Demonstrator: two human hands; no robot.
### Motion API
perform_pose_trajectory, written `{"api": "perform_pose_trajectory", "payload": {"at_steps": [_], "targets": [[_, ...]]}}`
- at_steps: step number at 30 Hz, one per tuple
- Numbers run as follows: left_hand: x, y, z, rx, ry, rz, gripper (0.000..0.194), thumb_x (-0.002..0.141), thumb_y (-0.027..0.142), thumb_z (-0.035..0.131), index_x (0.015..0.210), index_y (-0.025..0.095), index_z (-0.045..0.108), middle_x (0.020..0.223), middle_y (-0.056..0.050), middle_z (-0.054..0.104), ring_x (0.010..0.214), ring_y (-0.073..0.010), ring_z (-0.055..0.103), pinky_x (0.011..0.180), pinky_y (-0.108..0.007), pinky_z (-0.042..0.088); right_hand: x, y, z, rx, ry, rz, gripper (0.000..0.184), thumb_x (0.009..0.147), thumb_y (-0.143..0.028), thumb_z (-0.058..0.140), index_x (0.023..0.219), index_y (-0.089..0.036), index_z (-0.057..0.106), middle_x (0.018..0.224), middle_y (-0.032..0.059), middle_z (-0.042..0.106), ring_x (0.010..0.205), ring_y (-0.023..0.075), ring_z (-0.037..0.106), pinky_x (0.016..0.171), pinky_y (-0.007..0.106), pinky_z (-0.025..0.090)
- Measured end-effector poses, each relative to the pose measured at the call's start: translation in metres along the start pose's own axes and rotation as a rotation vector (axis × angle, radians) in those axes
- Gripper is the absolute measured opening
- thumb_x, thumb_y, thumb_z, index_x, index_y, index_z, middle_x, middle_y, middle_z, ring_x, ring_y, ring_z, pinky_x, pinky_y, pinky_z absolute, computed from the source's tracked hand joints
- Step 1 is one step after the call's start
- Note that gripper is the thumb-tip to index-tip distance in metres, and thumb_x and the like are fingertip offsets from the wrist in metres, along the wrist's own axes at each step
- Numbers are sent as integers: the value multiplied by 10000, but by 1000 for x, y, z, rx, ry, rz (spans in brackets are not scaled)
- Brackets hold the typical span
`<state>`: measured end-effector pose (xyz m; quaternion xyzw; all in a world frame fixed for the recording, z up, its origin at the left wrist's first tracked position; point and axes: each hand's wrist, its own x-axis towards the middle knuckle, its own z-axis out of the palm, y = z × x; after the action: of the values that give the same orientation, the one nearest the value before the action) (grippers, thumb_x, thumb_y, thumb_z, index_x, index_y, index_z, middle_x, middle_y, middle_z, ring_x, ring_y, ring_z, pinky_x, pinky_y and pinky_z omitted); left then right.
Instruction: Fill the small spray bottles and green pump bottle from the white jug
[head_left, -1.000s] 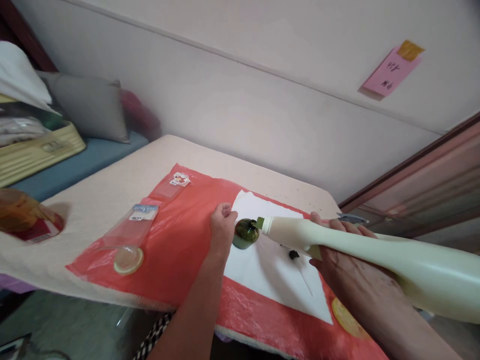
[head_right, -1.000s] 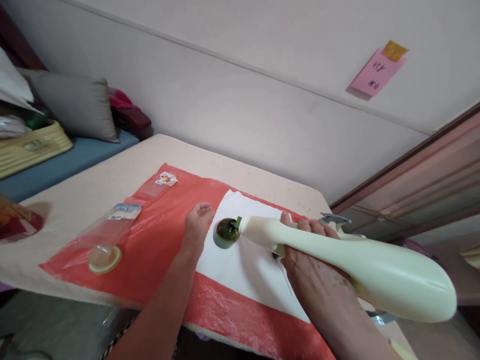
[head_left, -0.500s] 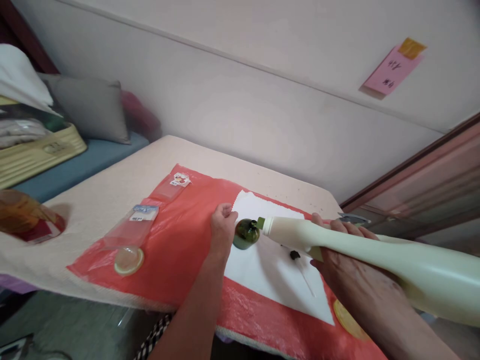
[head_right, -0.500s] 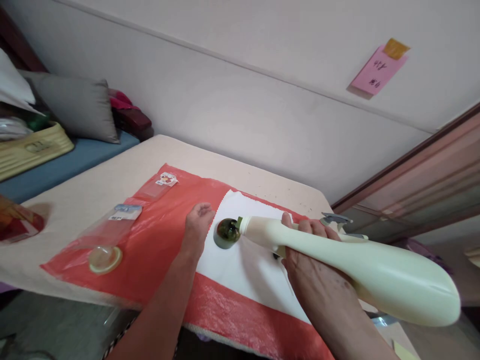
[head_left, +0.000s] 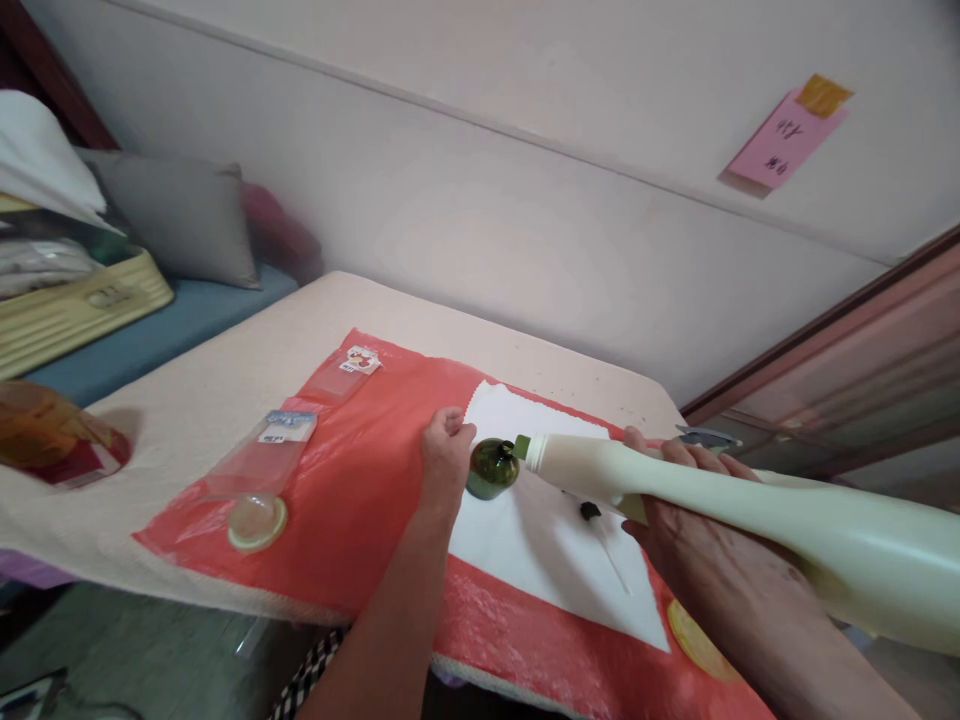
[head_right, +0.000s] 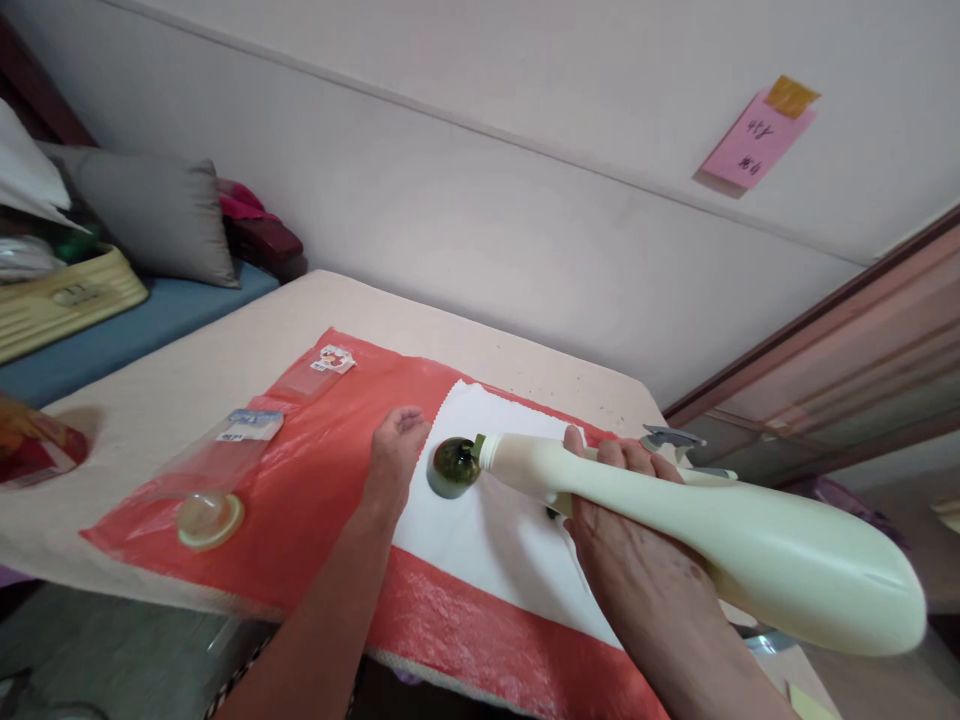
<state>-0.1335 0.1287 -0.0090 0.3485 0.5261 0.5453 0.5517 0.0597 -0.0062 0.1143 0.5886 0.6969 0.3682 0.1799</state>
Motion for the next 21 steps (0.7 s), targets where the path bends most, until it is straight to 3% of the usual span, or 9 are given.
{"api": "perform_pose_trajectory", "payload": {"at_steps": [21], "targets": [[1, -2, 1, 9, -2, 4, 253, 735, 184, 661, 987, 183, 653, 1103, -141, 714, 1057, -243, 673, 929, -371, 516, -2, 1, 6, -8, 39, -2, 689, 824, -240, 612, 1442, -20, 404, 1141, 221, 569, 1106, 393, 489, 1036, 535, 418]]}}
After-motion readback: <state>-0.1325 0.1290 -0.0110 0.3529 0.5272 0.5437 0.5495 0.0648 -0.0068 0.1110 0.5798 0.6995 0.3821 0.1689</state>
